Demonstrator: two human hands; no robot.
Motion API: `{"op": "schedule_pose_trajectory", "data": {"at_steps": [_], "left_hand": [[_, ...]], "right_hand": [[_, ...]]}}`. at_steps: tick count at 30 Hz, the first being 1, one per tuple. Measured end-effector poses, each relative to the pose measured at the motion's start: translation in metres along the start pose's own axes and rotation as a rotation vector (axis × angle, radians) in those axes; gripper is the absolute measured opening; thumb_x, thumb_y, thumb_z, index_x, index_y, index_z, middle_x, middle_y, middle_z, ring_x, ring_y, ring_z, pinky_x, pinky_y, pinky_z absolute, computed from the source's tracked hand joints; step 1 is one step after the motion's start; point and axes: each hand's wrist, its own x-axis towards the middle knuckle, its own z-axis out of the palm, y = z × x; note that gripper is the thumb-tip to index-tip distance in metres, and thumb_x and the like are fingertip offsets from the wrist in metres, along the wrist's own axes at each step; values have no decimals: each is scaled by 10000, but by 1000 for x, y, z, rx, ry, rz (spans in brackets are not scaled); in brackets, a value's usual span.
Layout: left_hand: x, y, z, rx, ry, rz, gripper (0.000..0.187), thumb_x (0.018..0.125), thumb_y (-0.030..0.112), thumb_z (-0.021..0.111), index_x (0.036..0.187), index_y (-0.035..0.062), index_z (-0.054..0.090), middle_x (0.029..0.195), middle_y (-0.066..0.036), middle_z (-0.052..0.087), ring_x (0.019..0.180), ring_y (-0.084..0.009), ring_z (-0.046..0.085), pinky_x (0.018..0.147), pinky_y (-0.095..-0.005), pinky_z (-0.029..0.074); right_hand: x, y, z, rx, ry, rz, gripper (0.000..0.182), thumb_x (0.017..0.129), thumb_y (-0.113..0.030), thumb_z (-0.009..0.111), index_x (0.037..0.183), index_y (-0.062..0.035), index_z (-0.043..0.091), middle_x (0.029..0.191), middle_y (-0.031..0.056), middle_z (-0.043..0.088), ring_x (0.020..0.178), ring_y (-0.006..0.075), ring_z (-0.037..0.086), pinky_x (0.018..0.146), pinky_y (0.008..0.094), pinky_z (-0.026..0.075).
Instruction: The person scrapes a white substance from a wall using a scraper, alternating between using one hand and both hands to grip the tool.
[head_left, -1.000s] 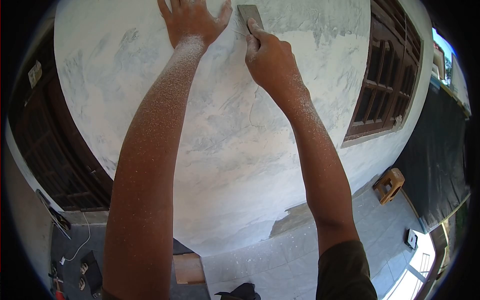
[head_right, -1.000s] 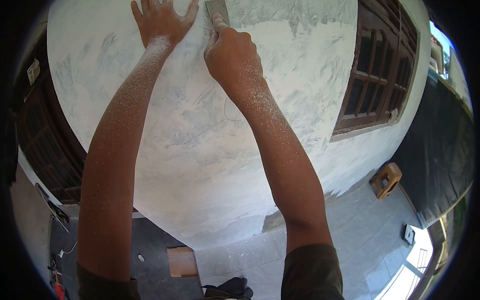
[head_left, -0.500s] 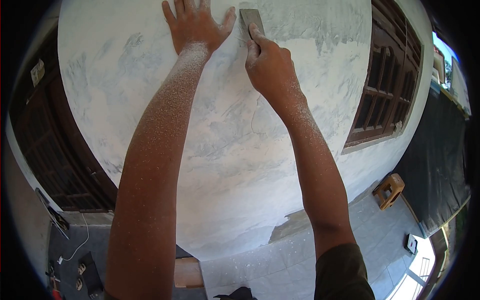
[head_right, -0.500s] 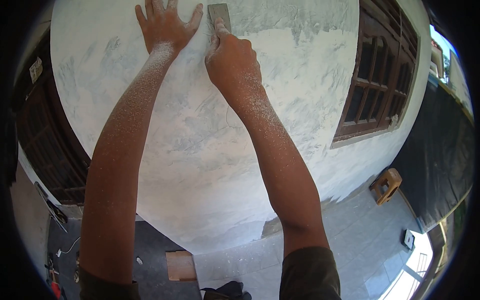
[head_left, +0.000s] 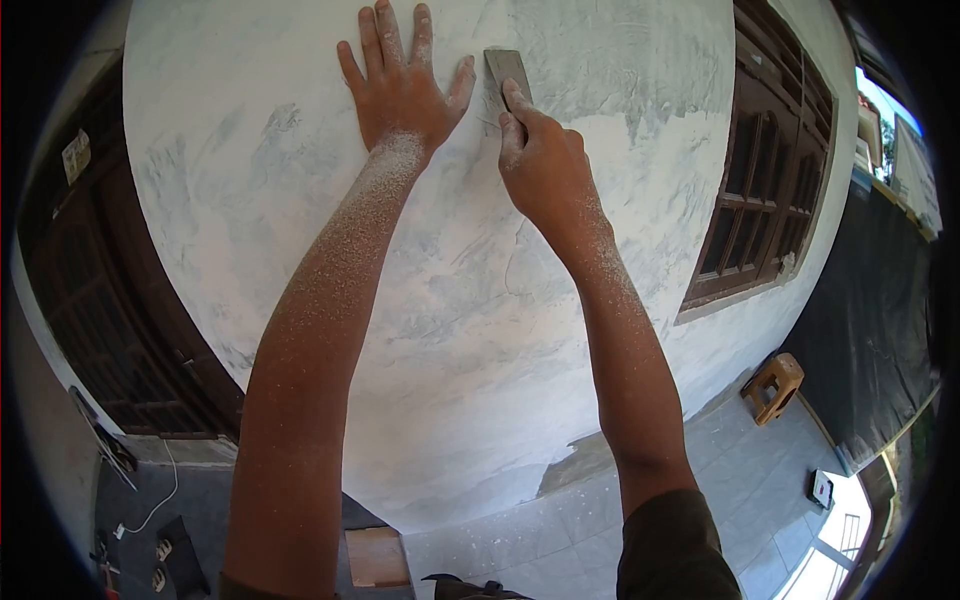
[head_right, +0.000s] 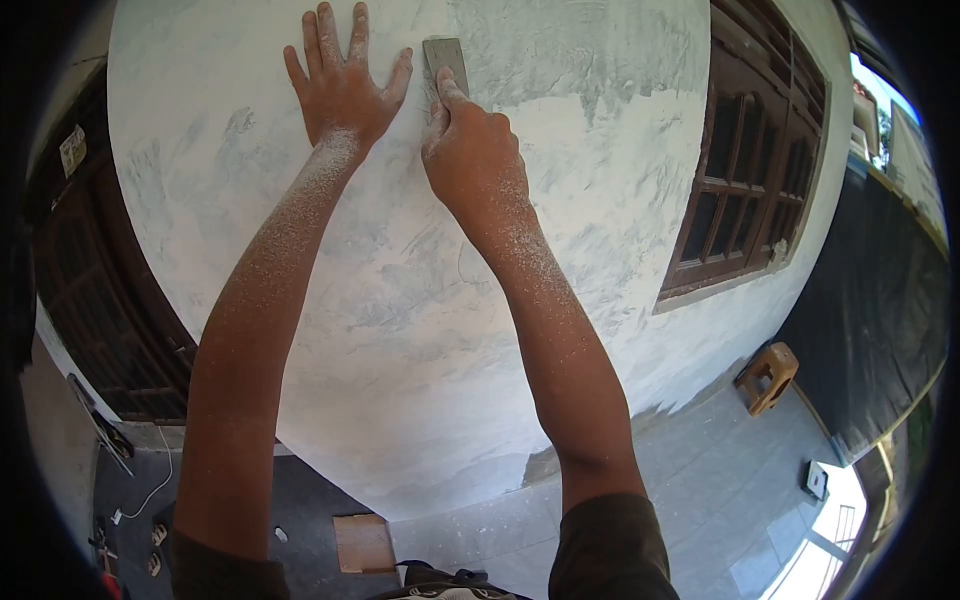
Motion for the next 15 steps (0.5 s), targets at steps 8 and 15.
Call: {"op": "schedule_pose_trajectory", "data": {"at_steps": [8,15], "left_hand": [[2,-1,-2,-31,-4,29,772,928,565,468,1528,104,311,1619,-197,136,1508,-344,74,1198,-571,42],[28,-19,-2,-132,-86,210,815,913,619,433,1552,146,254,1631,-169,100,1514,-321,32,1206,-551,9]], "right_hand": [[4,-1,2,-8,25,-11,379,1008,-179,463,1361,-82,562,819,235,697,774,374,713,732,478,587],[-10,2,4,-8,-4,26,379,1003,-171,467,1359,-88,565,822,239,696,784,378,711,750,477,584]]}}
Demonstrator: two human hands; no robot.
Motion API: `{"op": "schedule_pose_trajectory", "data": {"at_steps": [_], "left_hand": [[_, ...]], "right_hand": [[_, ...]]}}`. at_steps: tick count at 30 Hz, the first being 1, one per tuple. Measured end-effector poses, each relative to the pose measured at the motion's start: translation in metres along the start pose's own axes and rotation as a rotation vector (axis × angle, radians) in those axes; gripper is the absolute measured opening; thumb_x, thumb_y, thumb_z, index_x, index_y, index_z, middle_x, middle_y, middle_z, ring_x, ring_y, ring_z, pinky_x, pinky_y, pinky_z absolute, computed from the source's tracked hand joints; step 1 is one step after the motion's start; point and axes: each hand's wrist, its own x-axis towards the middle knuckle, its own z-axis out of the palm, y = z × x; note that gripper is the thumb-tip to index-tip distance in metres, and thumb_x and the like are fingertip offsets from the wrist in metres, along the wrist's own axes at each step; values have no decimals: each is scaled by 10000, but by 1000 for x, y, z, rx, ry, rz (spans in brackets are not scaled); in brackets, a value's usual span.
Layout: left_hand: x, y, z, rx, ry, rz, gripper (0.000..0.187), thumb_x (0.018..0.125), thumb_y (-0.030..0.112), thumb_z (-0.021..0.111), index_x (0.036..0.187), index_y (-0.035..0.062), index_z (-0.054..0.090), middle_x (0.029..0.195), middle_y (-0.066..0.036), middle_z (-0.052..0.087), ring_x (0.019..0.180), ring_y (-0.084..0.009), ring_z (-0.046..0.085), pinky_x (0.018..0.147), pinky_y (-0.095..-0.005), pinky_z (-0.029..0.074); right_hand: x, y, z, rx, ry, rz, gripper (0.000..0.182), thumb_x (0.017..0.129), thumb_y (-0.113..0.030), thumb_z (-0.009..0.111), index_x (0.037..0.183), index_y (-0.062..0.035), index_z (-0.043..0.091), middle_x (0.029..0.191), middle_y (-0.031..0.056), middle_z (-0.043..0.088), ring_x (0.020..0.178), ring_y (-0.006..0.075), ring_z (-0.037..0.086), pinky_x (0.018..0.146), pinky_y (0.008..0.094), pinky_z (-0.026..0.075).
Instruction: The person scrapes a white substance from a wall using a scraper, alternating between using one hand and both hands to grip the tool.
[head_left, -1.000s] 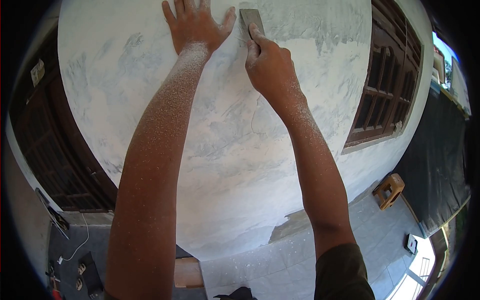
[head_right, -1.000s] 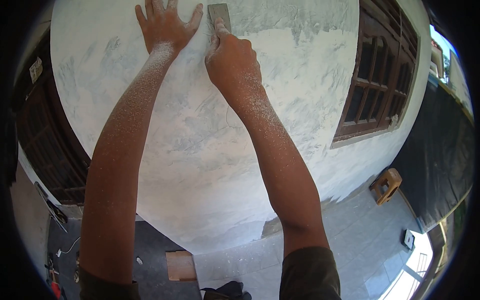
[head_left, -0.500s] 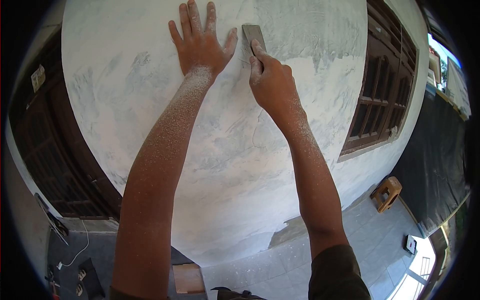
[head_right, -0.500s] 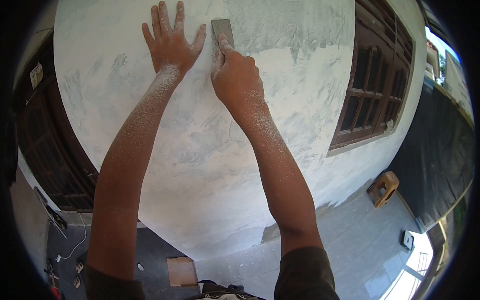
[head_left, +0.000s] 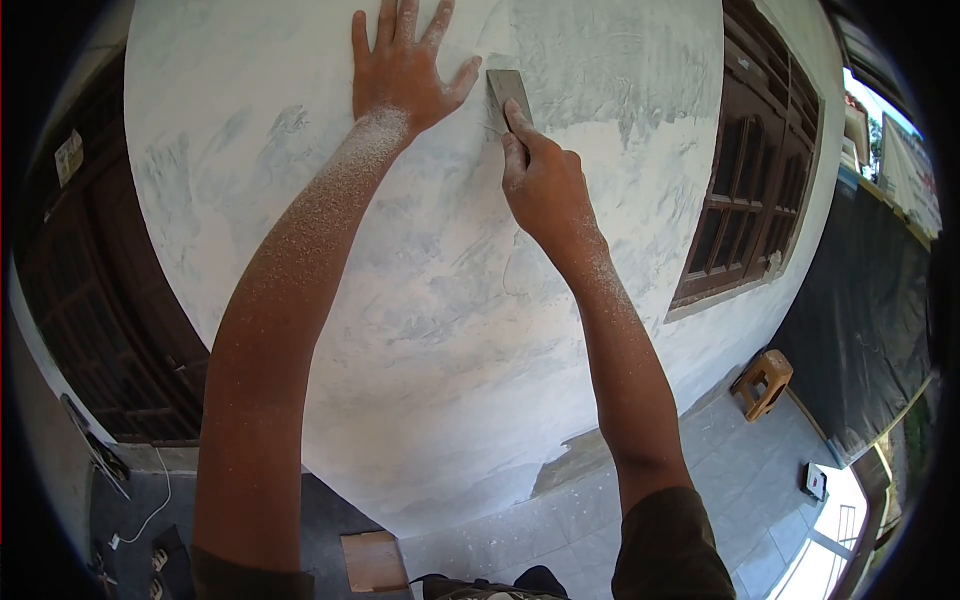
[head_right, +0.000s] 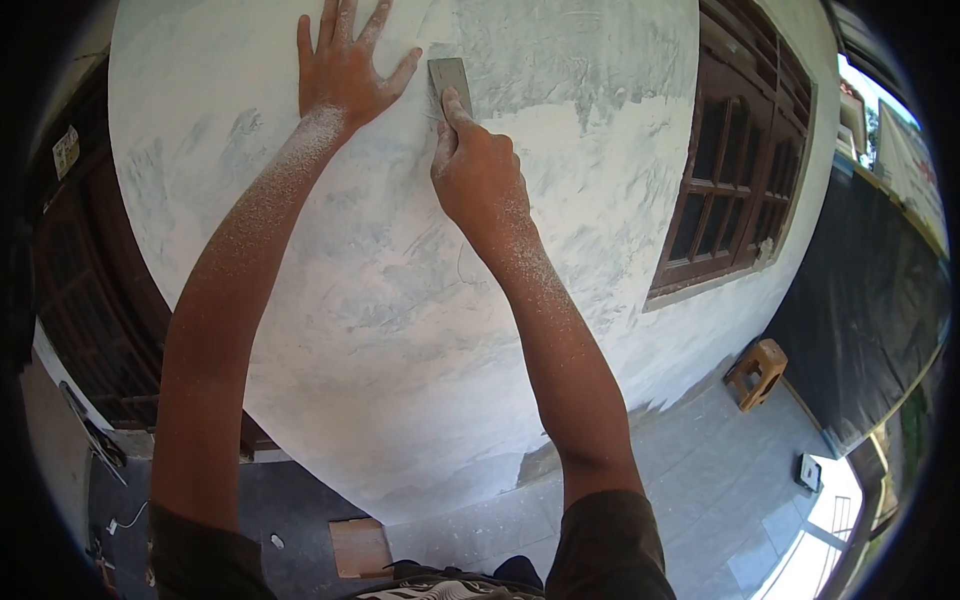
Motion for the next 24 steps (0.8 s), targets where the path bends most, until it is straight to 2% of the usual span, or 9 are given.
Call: {"op": "schedule_pose_trajectory", "data": {"at_steps": [6,8,15,17,20,24], "left_hand": [[2,7,2,95,-13,-51,821,910,624,434,1557,159,239,1635,-166,81,1516,-312,24,1208,-542,2],[1,5,10,113,59,-33,821,909,626,429,1559,165,231,1637,-167,70,1517,-311,14,1209,-543,3],[2,7,0,99,-23,-71,806,918,613,417,1560,162,231,1636,-173,65,1517,-308,22,1209,-541,2],[0,5,8,116,81,-32,793,923,601,418,1558,159,239,1634,-180,71,1517,-308,27,1209,-537,2],[1,5,8,116,77,-33,790,925,596,421,1557,159,239,1632,-184,77,1518,-305,22,1210,-534,2],[0,7,3,113,66,-35,791,924,592,425,1557,154,239,1632,-181,81,1518,-303,21,1211,-532,2]], "right_hand": [[11,1,-2,-27,23,-44,375,1000,-172,473,1345,-65,573,826,239,698,772,368,714,742,468,589],[0,4,0,-29,3,-28,375,1000,-178,473,1341,-61,576,823,236,699,768,364,715,739,466,590],[17,-1,0,-20,62,-68,357,1009,-191,467,1311,-56,604,846,235,708,765,353,722,740,453,596],[9,1,-1,-16,62,-59,356,1009,-189,466,1305,-50,607,852,236,708,767,353,723,740,450,596],[1,1,-1,-19,17,-55,361,1009,-193,473,1311,-41,600,864,238,709,777,358,722,746,447,596],[17,-4,-6,7,67,-83,366,1007,-194,484,1320,-36,591,886,240,711,786,359,724,756,442,595]]}}
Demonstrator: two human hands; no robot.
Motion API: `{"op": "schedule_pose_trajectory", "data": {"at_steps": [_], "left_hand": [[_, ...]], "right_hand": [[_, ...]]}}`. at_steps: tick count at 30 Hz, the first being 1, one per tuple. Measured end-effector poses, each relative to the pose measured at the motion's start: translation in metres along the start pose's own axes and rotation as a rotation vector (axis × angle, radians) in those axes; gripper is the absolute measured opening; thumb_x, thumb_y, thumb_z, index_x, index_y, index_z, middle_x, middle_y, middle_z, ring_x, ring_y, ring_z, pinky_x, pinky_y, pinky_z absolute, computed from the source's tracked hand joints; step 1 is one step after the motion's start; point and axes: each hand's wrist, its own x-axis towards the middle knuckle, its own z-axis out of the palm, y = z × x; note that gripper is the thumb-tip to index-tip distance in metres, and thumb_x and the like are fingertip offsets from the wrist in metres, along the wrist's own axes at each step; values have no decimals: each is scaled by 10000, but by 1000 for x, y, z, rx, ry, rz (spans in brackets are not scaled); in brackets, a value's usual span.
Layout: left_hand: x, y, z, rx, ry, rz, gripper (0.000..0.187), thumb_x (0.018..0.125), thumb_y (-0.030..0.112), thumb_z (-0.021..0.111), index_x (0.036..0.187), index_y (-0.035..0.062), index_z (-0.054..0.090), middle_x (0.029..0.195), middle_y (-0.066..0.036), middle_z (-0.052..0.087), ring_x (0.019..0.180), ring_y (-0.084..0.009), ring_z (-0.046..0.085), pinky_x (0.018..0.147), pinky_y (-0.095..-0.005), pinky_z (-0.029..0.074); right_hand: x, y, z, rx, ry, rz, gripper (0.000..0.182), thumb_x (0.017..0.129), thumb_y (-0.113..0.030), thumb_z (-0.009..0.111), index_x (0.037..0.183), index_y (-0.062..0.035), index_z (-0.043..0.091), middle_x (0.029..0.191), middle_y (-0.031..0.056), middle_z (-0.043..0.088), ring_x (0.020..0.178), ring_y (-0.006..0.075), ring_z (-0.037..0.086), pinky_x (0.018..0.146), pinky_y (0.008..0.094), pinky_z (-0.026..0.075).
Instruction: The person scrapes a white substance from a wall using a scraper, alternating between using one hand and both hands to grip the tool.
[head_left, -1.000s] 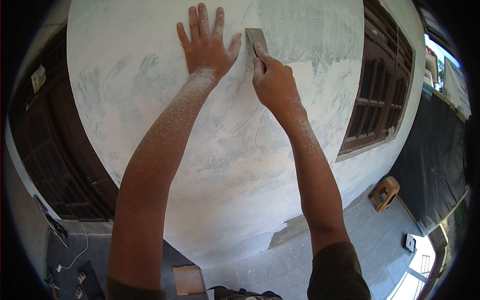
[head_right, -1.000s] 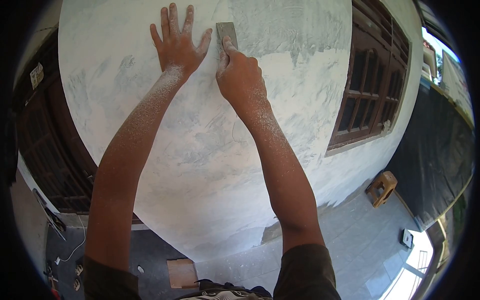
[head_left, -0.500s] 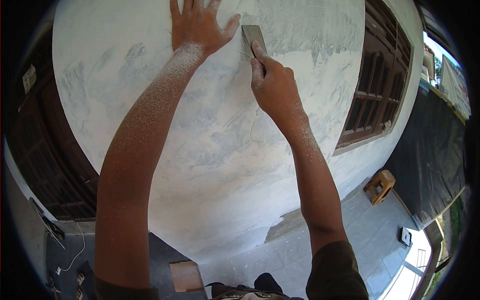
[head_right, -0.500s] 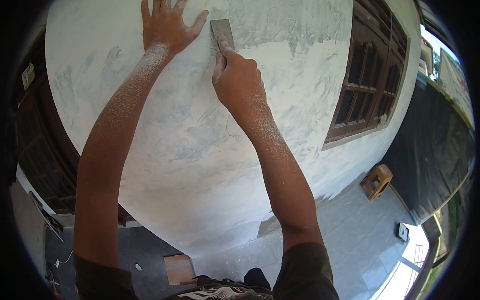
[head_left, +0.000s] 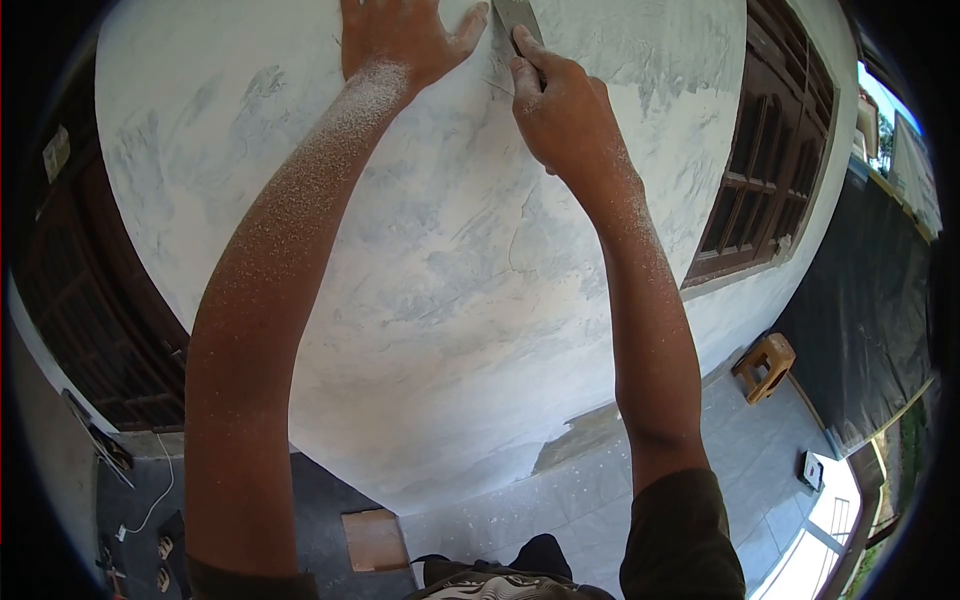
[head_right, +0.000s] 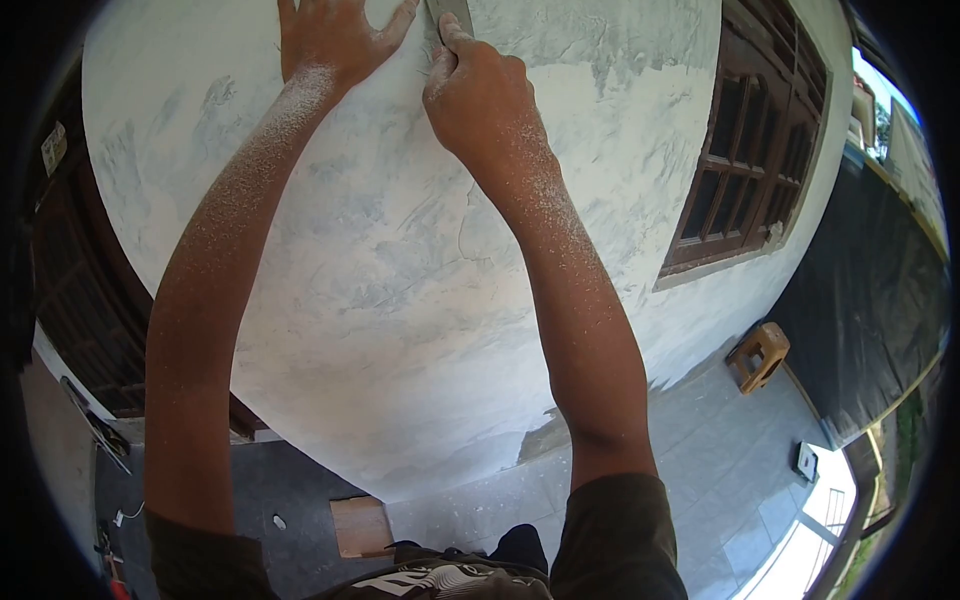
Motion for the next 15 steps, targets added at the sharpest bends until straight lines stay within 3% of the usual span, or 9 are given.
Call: {"op": "schedule_pose_trajectory", "data": {"at_steps": [15], "left_hand": [[0,0,-1,-7,6,9,775,921,572,452,1541,136,286,1631,-183,79,1515,-319,43,1209,-541,36]], "right_hand": [[-14,13,6,-40,6,-17,361,997,-188,498,1299,-21,603,876,263,702,777,377,720,761,446,594]]}}
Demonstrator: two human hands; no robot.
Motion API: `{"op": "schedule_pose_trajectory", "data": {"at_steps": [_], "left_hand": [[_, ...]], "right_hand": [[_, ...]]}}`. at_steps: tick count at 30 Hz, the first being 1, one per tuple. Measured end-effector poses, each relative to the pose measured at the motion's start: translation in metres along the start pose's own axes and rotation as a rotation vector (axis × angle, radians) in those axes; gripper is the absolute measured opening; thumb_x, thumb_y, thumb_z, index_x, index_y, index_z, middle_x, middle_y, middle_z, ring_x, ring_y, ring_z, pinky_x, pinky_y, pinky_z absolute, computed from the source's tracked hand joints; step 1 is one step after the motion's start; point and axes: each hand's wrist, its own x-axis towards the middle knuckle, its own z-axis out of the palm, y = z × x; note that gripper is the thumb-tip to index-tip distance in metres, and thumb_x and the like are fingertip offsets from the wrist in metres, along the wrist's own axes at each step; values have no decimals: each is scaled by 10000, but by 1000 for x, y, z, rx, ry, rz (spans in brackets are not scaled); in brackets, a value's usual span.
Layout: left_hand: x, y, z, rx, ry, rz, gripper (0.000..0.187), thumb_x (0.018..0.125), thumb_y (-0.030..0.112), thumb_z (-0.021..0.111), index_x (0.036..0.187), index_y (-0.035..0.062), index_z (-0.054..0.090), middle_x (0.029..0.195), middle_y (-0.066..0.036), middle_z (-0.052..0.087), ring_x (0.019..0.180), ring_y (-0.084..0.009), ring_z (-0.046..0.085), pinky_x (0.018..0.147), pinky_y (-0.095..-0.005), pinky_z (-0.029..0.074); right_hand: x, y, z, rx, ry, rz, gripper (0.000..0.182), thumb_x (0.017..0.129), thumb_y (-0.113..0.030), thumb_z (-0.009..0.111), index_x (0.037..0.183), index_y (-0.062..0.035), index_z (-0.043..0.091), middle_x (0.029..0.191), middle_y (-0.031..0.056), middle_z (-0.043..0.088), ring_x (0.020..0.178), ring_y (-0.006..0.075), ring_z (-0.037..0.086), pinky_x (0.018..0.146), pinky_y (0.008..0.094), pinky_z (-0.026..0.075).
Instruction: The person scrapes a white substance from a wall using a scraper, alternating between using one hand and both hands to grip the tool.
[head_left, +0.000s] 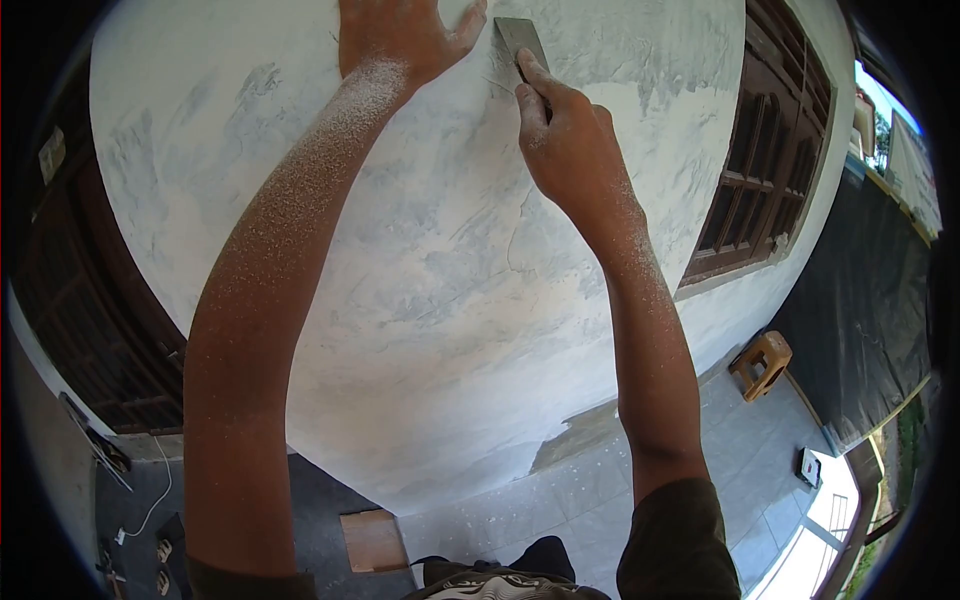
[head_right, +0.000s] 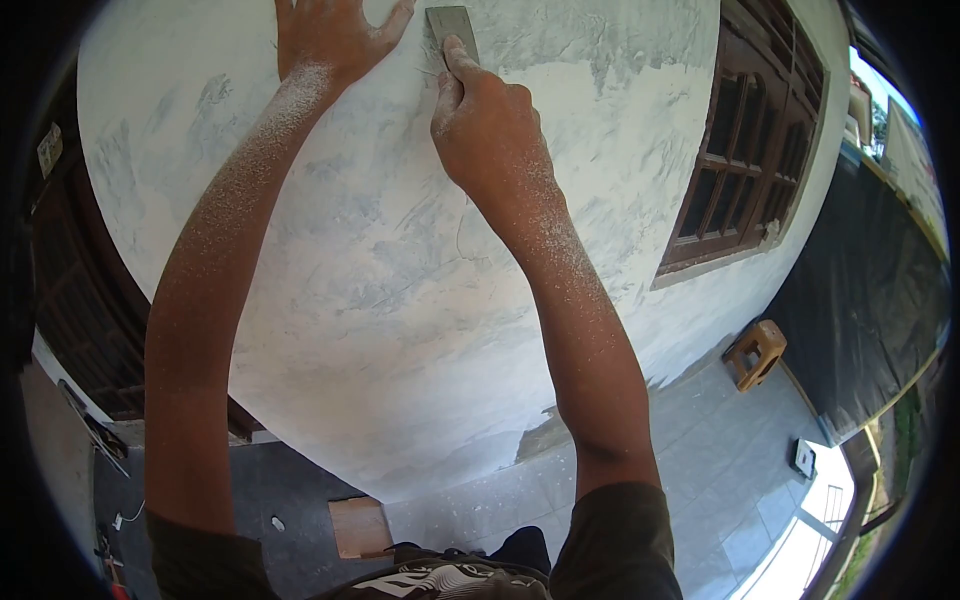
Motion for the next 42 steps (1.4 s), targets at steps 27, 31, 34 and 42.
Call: {"op": "schedule_pose_trajectory", "data": {"at_steps": [27,31,34,42], "left_hand": [[7,12,6,39,93,-134,779,925,628,420,1555,199,257,1639,-159,72,1521,-278,8,1218,-493,26],[8,13,-1,52,-29,-174,783,928,646,394,1560,210,240,1641,-154,65,1521,-277,1,1217,-496,26],[8,12,4,56,-9,-181,780,930,651,384,1561,216,236,1642,-153,60,1521,-277,0,1216,-496,23],[7,13,-2,60,-21,-179,775,931,639,397,1561,218,236,1640,-155,82,1521,-278,26,1215,-499,19]], "right_hand": [[17,-8,6,-2,47,2,373,1014,-191,470,1345,-57,576,885,231,715,776,334,731,720,453,606],[1,-8,10,-4,45,1,374,1016,-191,464,1340,-40,575,876,235,713,780,344,731,713,447,610],[9,-12,12,-8,55,-4,375,1017,-192,463,1338,-34,575,878,238,713,783,350,730,720,450,610],[3,-12,11,-1,37,21,374,1009,-181,468,1332,-30,578,880,246,710,789,371,725,747,477,603]]}}
